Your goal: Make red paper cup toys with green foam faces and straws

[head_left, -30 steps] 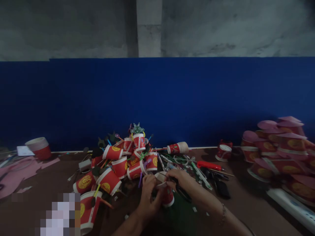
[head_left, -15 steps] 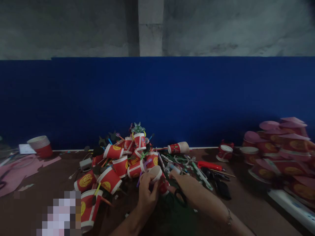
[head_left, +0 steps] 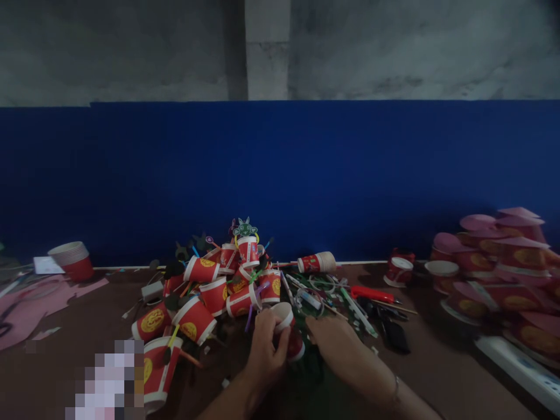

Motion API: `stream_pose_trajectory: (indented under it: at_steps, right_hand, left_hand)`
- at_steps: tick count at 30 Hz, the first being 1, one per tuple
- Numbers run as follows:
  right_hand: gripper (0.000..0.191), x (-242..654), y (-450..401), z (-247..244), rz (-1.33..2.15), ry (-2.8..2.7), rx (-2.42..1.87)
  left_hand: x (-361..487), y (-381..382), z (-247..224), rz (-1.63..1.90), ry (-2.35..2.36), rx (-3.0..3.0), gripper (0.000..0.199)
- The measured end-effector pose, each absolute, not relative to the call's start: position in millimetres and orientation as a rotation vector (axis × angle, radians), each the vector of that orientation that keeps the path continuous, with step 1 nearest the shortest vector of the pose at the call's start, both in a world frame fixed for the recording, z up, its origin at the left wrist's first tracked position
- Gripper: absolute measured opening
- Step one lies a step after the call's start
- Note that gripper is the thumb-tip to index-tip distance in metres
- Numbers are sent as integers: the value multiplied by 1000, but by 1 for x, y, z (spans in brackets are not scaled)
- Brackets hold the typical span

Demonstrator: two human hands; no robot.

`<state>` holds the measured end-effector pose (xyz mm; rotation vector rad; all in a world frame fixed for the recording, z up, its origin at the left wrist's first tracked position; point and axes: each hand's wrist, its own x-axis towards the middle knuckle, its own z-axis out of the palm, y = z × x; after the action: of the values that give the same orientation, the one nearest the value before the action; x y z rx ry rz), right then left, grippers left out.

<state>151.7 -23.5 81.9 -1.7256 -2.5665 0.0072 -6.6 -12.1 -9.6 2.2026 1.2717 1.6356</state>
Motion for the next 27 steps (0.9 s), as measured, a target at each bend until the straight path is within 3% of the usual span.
stream_pose_trajectory:
  at_steps: [6,17,27]
  right_hand:
    - [28,143,-27,87,-40,-2555,-1726]
    - [30,165,-24,94,596,-2532,-1363]
    - [43,169,-22,101,770,-2493,-1379]
  left_hand:
    - [-9,-12,-17,1702,1238,2269,17]
    - [-7,-17,-4,1573,1221,2066,14]
    - [-11,-11,-5,1585,1222,2144,20]
